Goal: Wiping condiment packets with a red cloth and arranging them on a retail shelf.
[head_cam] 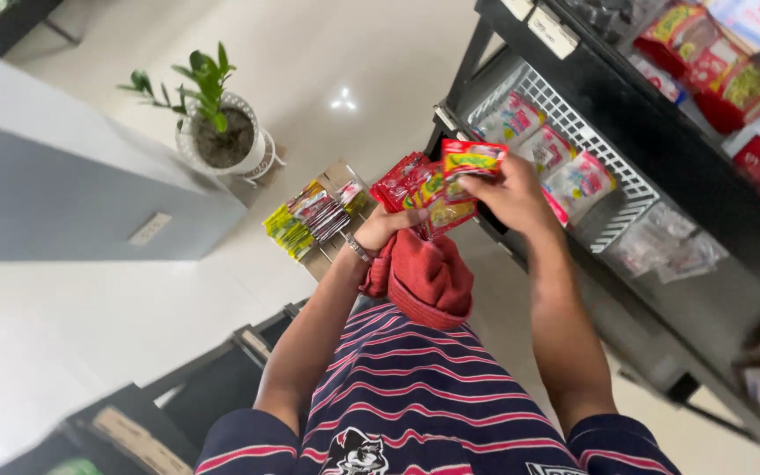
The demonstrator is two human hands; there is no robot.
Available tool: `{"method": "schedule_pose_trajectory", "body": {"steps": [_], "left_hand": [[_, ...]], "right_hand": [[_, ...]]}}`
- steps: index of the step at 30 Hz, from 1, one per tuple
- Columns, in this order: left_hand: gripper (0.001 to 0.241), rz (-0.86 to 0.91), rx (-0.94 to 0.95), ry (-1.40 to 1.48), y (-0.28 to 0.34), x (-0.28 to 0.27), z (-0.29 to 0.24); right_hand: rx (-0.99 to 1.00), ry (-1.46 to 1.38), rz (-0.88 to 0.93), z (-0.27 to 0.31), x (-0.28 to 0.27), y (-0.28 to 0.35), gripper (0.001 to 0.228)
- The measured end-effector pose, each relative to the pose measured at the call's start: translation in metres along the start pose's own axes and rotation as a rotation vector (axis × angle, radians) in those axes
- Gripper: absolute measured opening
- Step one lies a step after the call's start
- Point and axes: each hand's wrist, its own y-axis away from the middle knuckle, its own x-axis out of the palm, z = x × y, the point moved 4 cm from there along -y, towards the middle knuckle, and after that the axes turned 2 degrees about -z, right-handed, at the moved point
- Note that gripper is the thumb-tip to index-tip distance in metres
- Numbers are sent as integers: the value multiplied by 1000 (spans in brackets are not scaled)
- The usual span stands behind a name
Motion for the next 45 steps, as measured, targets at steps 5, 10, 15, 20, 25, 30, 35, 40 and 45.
{"method": "schedule_pose_trajectory", "body": {"steps": [5, 10, 15, 20, 25, 30, 35, 40, 45], "left_hand": [[38, 104, 29, -72, -6, 12, -23], [37, 112, -116, -68, -10, -1, -11], [40, 288, -167, -94, -15, 8, -1], [44, 430, -100, -177, -19, 37, 14], [49, 469, -72, -107, -17, 60, 36], [44, 449, -144, -62, -25, 93, 59], [45, 563, -146, -115, -32, 136, 93], [48, 594, -288, -108, -28, 176, 103], [48, 466, -518, 84, -5, 210, 102]], "right_hand": [[-41, 19, -146, 23, 33, 24, 43], [169, -147, -83, -20, 21, 47, 48], [96, -145, 138, 39, 22, 66, 91], [85, -141, 132, 23, 18, 86, 99], [122, -242, -82, 24, 18, 111, 108], [364, -687, -387, -56, 2, 144, 69], [122, -398, -607, -51, -30, 177, 62], [-92, -130, -668, -3, -57, 195, 75], [-226, 706, -706, 52, -96, 212, 85]]}}
